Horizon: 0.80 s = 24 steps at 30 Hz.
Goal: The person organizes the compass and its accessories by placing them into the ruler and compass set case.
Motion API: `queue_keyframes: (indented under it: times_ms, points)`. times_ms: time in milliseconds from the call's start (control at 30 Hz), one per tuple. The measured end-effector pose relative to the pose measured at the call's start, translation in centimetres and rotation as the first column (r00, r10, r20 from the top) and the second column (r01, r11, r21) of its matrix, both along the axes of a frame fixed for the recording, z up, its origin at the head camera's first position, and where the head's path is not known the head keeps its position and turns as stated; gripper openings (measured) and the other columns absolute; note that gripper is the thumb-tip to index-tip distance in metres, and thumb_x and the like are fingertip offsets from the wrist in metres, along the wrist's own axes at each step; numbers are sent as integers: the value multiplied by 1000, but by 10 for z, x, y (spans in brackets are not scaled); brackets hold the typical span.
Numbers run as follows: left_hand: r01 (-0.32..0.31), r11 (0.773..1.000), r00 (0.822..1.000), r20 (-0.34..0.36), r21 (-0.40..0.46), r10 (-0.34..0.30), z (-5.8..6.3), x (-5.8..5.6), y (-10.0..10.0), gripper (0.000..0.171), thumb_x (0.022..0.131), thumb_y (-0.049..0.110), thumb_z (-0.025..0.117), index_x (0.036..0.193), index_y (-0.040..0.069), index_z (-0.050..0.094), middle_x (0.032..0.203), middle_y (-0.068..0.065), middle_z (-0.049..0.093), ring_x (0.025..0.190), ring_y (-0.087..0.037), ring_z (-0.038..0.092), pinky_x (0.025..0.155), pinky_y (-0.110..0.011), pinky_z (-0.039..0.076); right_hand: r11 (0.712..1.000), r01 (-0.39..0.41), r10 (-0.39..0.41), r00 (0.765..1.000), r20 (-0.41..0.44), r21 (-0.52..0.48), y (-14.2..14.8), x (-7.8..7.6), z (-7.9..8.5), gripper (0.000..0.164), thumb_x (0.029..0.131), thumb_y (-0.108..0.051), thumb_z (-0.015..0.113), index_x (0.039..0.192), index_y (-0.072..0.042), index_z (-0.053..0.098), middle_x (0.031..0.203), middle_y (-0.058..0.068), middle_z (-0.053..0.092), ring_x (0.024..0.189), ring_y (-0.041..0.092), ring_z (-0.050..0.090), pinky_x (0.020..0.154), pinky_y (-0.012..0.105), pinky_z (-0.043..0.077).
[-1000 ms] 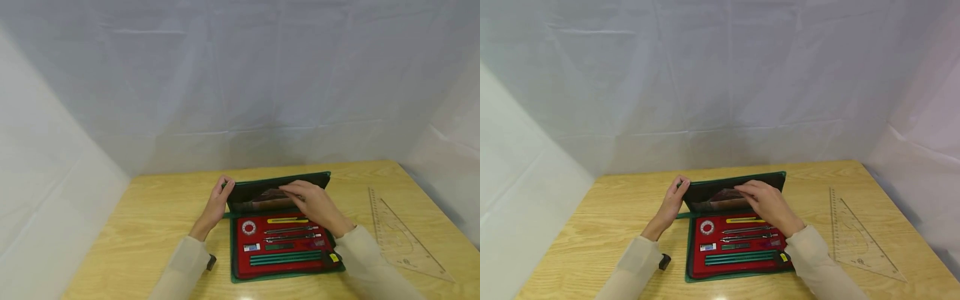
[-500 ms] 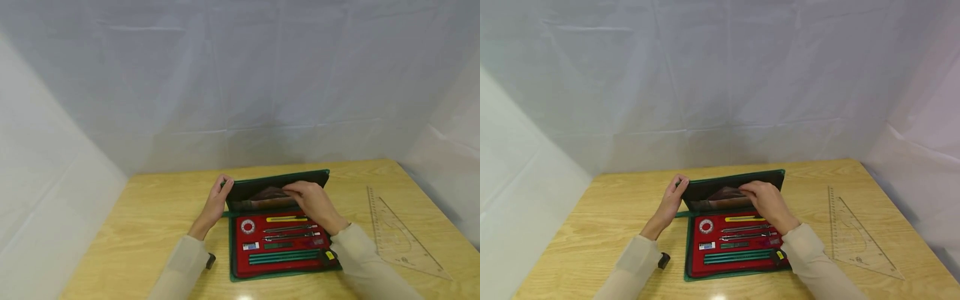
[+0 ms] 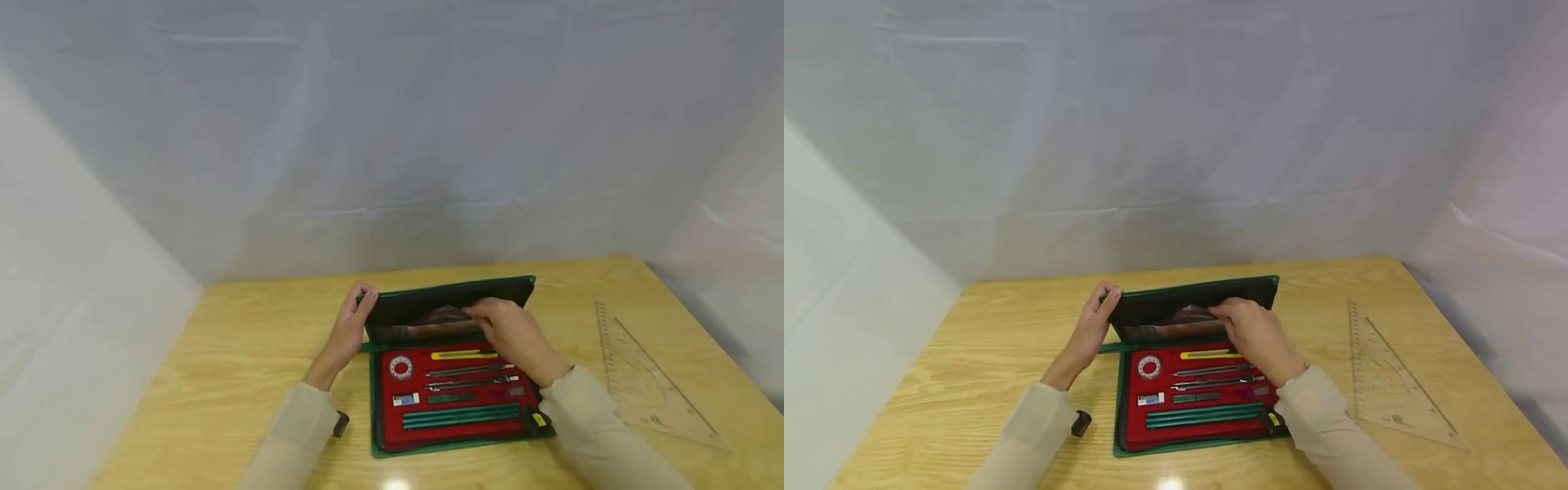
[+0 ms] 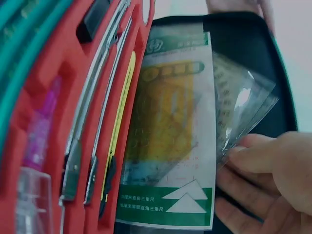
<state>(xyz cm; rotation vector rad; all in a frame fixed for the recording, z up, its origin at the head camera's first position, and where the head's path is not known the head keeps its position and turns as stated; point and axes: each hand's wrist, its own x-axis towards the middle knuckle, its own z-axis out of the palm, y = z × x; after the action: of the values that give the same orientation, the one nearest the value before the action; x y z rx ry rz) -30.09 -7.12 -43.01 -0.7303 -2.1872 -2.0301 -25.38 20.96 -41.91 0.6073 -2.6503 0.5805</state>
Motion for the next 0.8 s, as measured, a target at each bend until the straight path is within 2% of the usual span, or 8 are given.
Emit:
queue_keyframes:
  times_ms: [100, 233, 400, 500, 600, 667, 800]
  points:
    - [-12, 1000, 1000, -4, -1, 12, 1, -2, -3, 19, 104, 17, 39, 103, 0, 45, 106, -9, 45, 107, -22, 40, 97, -38, 29, 999, -4, 3, 1000, 9, 41, -3, 4, -1, 28, 91, -6, 64, 119, -6, 67, 115, 11, 63, 95, 25, 63, 68, 37, 53]
    - [-14, 1000, 1000, 14, -5, 14, 0, -3, -5, 20, 105, 19, 39, 103, 1, 45, 107, -10, 44, 108, -23, 40, 97, -39, 28, 998, -57, 58, 997, -53, 10, -1, 9, -8, 34, 91, -9, 64, 125, -5, 62, 119, 10, 57, 96, 22, 61, 74, 36, 53]
    - [-11, 1000, 999, 36, -8, 11, -1, -2, -8, 18, 105, 19, 38, 105, 1, 44, 109, -10, 43, 108, -24, 38, 97, -40, 27, 984, -160, 147, 976, -162, -72, 20, 16, -13, 30, 87, -3, 68, 116, -7, 67, 119, 7, 57, 101, 20, 59, 76, 34, 52]
    - [-22, 1000, 999, 26, -7, 22, 0, -3, -10, 19, 105, 20, 38, 104, 2, 44, 108, -9, 43, 107, -23, 38, 96, -39, 28, 982, -167, 145, 968, -203, -92, 39, 20, -14, 27, 85, -1, 70, 111, -7, 69, 117, 5, 59, 102, 20, 59, 79, 37, 51]
    - [-23, 1000, 1000, 3, -5, 23, 0, -4, -11, 21, 105, 22, 39, 102, 2, 44, 106, -10, 43, 106, -24, 39, 95, -39, 28, 987, -111, 85, 976, -202, -119, 62, 26, -18, 28, 84, 2, 70, 111, -6, 69, 116, 6, 60, 104, 23, 59, 81, 39, 50]
    - [-17, 1000, 1000, -7, -2, 17, 1, -5, -11, 22, 105, 22, 39, 101, 1, 44, 105, -10, 43, 106, -24, 39, 95, -39, 28, 991, -34, 10, 982, -189, -126, 78, 33, -21, 29, 83, 3, 69, 111, -4, 68, 115, 9, 61, 105, 28, 58, 81, 43, 49]
    - [-11, 1000, 1000, -1, 1, 11, 2, -3, -12, 21, 105, 21, 38, 101, 2, 44, 103, -8, 42, 105, -23, 39, 95, -38, 28, 983, 153, -160, 985, -64, -101, 112, 50, -24, 31, 89, -5, 65, 119, 1, 62, 121, 20, 56, 108, 42, 53, 79, 55, 46]
